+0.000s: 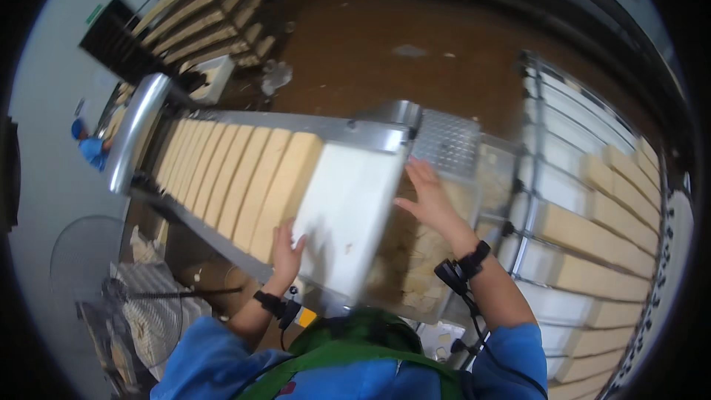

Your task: Handling and arranging strips of food product on a conveyor belt in a production facility.

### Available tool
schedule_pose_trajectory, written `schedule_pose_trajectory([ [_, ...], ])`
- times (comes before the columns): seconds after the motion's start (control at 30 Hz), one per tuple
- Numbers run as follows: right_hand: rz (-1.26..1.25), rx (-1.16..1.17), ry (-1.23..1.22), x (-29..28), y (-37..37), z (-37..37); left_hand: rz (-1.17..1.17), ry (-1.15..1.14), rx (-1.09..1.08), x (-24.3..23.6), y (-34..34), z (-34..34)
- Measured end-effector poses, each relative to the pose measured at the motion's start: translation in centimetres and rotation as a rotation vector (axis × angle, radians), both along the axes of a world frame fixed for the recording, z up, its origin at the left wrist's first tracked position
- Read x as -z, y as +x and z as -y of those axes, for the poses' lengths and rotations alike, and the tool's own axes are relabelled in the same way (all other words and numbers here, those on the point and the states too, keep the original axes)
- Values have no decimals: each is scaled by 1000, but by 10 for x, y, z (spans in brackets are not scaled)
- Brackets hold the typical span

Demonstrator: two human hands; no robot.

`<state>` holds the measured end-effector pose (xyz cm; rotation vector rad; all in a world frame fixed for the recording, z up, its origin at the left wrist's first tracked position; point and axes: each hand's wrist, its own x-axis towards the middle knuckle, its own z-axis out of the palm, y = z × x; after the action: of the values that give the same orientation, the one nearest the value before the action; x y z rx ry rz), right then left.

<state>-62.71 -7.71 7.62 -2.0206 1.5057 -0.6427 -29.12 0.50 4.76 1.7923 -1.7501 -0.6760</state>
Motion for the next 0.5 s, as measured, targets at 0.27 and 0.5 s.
schedule_pose_trajectory([
  [0.27, 34, -286, -78, 35, 199, 115, 109, 194, -373, 19, 107, -69],
  [0.5, -186, -167, -86, 70, 242, 163, -10, 262, -293, 22, 106, -41],
])
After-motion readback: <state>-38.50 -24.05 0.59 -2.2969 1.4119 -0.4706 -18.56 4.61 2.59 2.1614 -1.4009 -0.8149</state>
